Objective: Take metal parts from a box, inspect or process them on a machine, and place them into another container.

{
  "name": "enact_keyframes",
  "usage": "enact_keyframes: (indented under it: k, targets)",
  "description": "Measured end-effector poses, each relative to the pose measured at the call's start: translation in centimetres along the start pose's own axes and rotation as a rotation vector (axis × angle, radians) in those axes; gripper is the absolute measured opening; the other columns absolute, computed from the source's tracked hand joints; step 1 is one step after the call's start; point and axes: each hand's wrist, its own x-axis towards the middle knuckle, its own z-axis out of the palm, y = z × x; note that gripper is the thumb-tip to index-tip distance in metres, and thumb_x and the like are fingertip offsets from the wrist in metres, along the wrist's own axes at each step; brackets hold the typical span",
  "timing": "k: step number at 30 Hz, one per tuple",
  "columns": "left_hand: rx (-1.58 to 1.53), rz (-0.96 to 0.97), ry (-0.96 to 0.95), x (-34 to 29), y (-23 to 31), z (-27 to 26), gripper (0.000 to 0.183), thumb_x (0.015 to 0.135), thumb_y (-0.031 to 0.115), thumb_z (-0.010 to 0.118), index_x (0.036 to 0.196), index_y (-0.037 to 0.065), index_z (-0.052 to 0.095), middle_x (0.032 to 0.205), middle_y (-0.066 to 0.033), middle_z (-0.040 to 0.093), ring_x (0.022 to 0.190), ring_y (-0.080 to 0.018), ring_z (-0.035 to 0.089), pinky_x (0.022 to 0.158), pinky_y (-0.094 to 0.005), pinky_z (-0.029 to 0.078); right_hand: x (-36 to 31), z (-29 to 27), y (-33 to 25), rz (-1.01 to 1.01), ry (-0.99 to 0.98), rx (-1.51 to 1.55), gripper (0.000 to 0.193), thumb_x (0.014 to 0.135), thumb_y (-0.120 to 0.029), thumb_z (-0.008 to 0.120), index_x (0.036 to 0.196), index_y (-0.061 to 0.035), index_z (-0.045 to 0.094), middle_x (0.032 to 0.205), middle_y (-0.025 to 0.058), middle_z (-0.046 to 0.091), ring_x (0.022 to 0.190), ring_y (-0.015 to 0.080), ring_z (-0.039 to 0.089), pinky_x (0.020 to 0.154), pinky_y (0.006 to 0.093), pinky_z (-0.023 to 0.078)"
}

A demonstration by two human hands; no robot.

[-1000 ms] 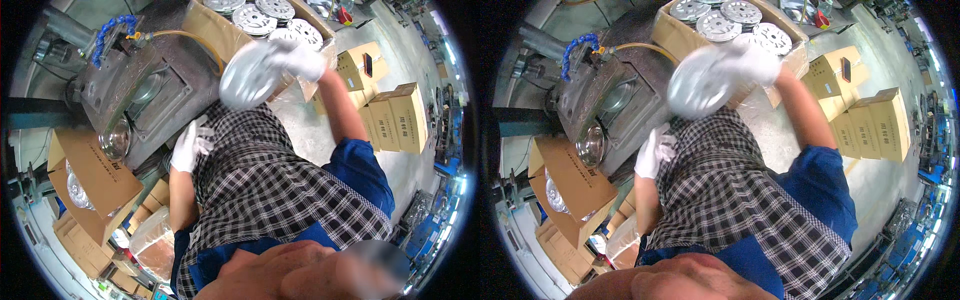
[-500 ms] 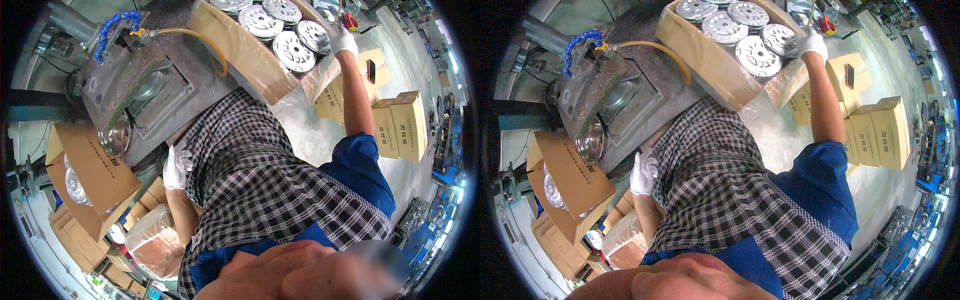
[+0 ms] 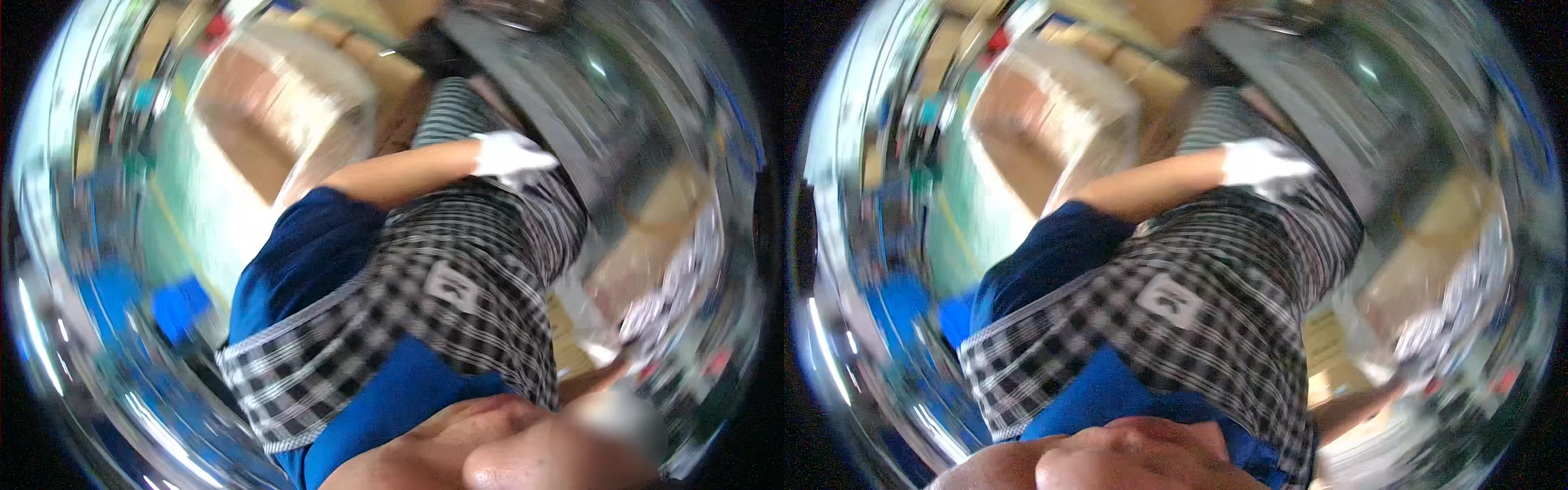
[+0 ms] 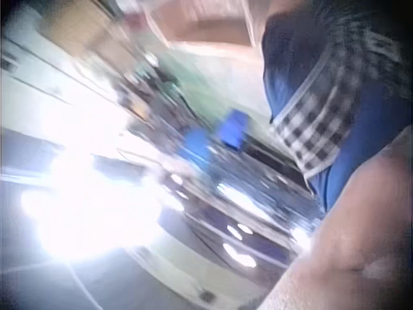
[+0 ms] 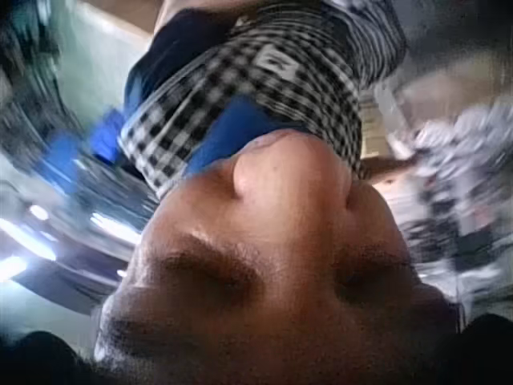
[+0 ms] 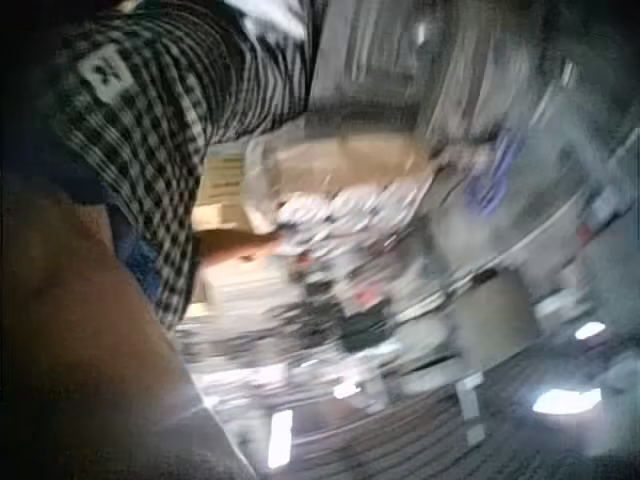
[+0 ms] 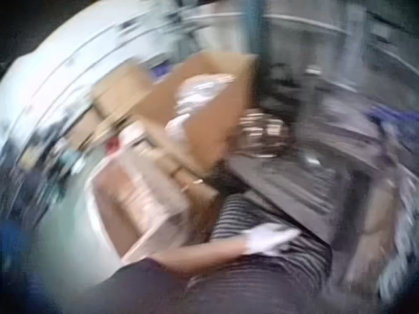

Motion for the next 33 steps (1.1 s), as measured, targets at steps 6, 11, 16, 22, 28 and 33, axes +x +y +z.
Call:
enact_keyframes:
  k: [6,11,16,22,28,33]
  targets:
    - [-0.114,0.014,0.098,-2.9,-2.4,0.1,0.053,0.088,0.050,0.051,0.110,0.003,0.059,0.083,-0.0104,0.065,0.062,-0.0169,0.062,0.053,-0.0279,0.050,16.8,-1.7,-9.5,-0.324,0.096,0.067,0.039,0.088,-0.023,0.044,0.120,-0.0050,0.056,0.119,0.0199,0.056,0.109,0.0339,0.054,0.095,0.0370,0.042]
    - [-0.105,0.026,0.154,-4.4,-2.4,-1.3,0.055,0.088,0.051,0.052,0.109,0.001,0.059,0.082,-0.0096,0.065,0.063,-0.0166,0.063,0.052,-0.0267,0.049,19.9,-3.1,-13.6,-0.363,0.136,0.119,0.039,0.088,-0.025,0.045,0.119,-0.0038,0.056,0.119,0.0208,0.056,0.109,0.0344,0.053,0.095,0.0374,0.041]
    - [-0.125,0.092,0.173,-4.7,-2.1,-2.9,0.057,0.086,0.052,0.055,0.109,0.000,0.059,0.082,-0.0095,0.065,0.059,-0.0156,0.060,0.051,-0.0253,0.048,20.0,-3.3,-13.9,-0.286,0.189,0.181,0.040,0.088,-0.027,0.045,0.118,-0.0026,0.056,0.119,0.0216,0.056,0.110,0.0350,0.052,0.095,0.0377,0.040]
    - [-0.186,0.033,0.220,-1.7,-1.7,0.5,0.052,0.087,0.049,0.055,0.114,0.004,0.059,0.080,-0.0076,0.064,0.056,-0.0151,0.058,0.050,-0.0248,0.047,19.0,-3.0,-7.2,-0.111,0.326,0.276,0.042,0.088,-0.029,0.046,0.118,-0.0011,0.056,0.118,0.0227,0.055,0.110,0.0356,0.052,0.096,0.0382,0.040]
    - [-0.169,0.086,0.154,0.4,-1.2,1.2,0.057,0.084,0.053,0.056,0.111,0.003,0.060,0.080,-0.0085,0.065,0.059,-0.0161,0.060,0.051,-0.0250,0.047,17.6,-0.2,-8.6,-0.073,0.329,0.367,0.043,0.088,-0.031,0.047,0.117,0.0003,0.056,0.118,0.0237,0.055,0.111,0.0363,0.051,0.096,0.0386,0.039]
    - [-0.198,0.103,0.179,0.3,0.2,1.7,0.057,0.085,0.054,0.054,0.110,0.003,0.060,0.079,-0.0089,0.064,0.060,-0.0157,0.060,0.052,-0.0253,0.047,18.3,1.0,-9.9,-0.047,0.345,0.425,0.045,0.088,-0.033,0.047,0.116,0.0015,0.056,0.118,0.0246,0.054,0.111,0.0368,0.050,0.097,0.0390,0.038]
